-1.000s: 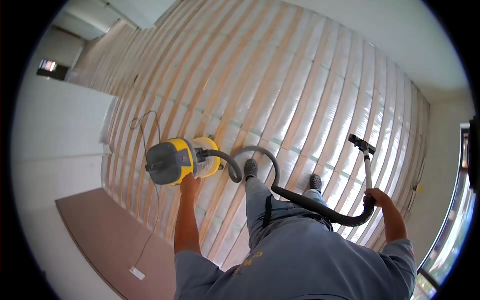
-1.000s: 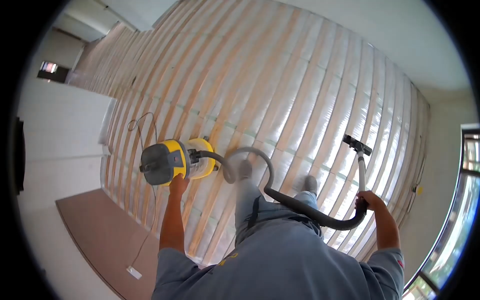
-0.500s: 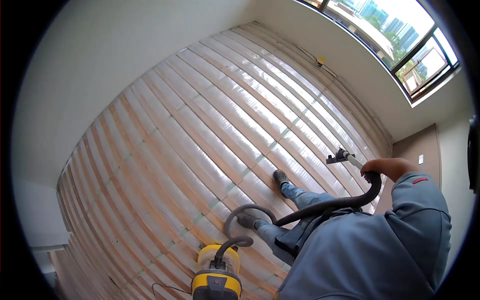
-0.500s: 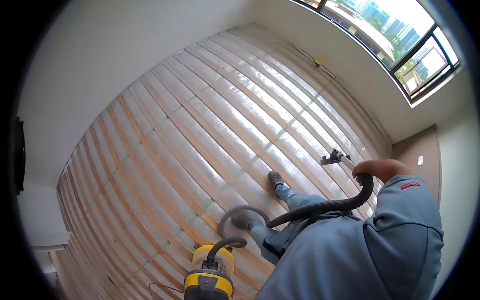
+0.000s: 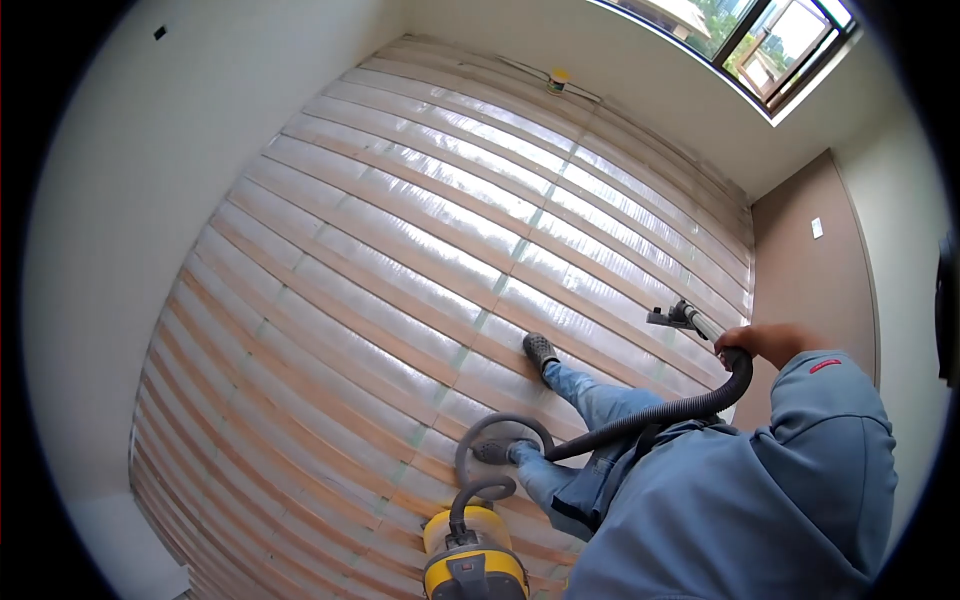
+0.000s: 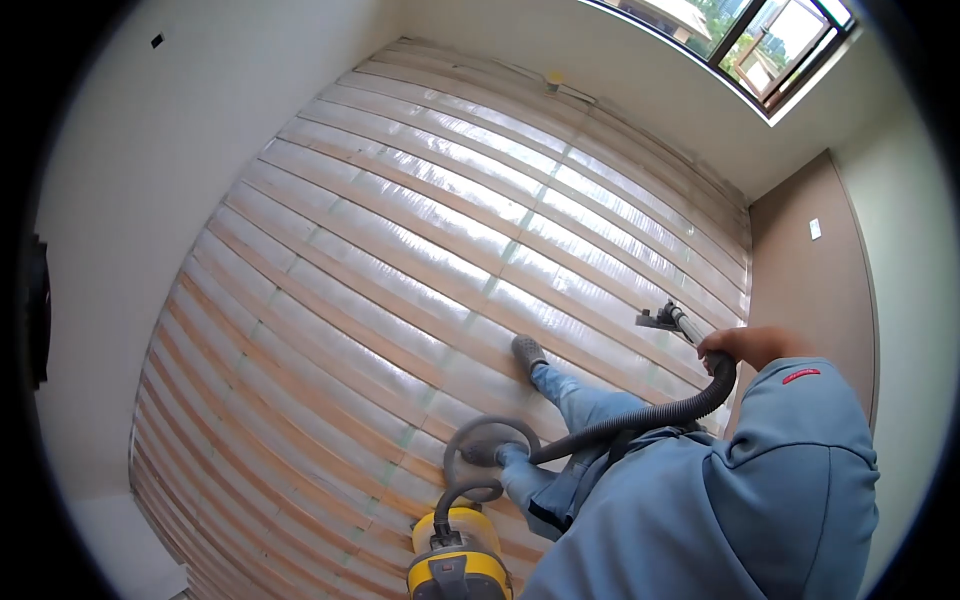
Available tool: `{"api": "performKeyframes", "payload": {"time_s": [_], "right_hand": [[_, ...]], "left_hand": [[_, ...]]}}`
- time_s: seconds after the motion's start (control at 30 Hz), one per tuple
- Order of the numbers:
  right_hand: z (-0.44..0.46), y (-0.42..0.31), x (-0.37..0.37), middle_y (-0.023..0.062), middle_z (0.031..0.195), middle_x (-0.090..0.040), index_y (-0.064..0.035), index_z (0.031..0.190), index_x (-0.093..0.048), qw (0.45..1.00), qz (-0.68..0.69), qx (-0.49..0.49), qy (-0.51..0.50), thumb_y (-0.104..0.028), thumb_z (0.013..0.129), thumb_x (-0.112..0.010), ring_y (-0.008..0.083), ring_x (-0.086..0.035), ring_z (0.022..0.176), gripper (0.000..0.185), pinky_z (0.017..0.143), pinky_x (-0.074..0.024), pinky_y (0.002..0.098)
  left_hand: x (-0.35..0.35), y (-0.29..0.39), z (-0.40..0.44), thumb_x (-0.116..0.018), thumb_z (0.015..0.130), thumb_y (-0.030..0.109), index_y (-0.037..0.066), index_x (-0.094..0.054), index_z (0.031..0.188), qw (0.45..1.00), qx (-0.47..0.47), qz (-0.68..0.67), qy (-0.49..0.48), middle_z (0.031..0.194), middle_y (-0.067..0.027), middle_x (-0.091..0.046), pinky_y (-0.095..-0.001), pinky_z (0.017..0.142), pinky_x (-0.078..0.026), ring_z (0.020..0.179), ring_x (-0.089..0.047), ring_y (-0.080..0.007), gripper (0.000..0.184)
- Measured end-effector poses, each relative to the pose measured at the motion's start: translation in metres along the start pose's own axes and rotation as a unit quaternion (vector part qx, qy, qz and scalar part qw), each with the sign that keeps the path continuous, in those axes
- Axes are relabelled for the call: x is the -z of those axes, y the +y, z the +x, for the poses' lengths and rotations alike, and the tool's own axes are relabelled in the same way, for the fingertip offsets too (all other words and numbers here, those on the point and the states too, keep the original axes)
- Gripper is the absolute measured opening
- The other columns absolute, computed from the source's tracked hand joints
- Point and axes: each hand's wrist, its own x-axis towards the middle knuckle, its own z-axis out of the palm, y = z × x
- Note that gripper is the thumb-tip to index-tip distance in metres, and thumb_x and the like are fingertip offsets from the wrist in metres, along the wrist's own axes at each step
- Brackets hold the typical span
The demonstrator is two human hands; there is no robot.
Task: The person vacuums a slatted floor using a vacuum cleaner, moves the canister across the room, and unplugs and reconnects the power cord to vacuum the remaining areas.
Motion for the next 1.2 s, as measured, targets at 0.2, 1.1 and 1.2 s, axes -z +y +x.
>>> {"api": "performKeyframes", "payload": {"time_s": [0.2,1.1,1.2], "right_hand": [[0.053,0.006,-0.013,0.0116,0.067,-0.060,-0.0028,0.080,-0.054,0.996,0.029,-0.018,-0.082,-0.013,0.086,-0.063,0.0252,-0.062,0.059,0.015,0.063,-0.0580,0.0454],[0.220,0.031,0.190,0.0063,0.067,-0.057,-0.0070,0.091,-0.050,0.792,0.586,0.034,-0.169,-0.021,0.086,-0.061,0.0212,-0.058,0.054,0.018,0.051,-0.0552,0.0374],[0.206,0.003,0.225,0.0038,0.068,-0.057,-0.0093,0.089,-0.052,0.768,0.625,0.048,-0.134,-0.022,0.086,-0.064,0.0165,-0.058,0.055,0.018,0.051,-0.0548,0.0347]], "left_hand": [[0.017,0.153,0.043,-0.080,0.062,0.040,-0.003,-0.068,0.107,0.990,0.019,0.107,-0.092,0.109,-0.0274,-0.068,-0.0454,0.094,-0.050,0.107,-0.064,-0.0422,0.063],[0.159,0.997,-0.022,-0.071,0.073,0.016,0.005,-0.069,0.108,0.819,-0.367,0.435,0.077,0.109,-0.0211,-0.068,-0.0467,0.093,-0.050,0.106,-0.064,-0.0395,0.036],[0.159,1.070,-0.008,-0.070,0.072,0.013,0.004,-0.070,0.109,0.812,-0.388,0.427,0.091,0.108,-0.0222,-0.068,-0.0465,0.093,-0.050,0.105,-0.063,-0.0400,0.037]]}}
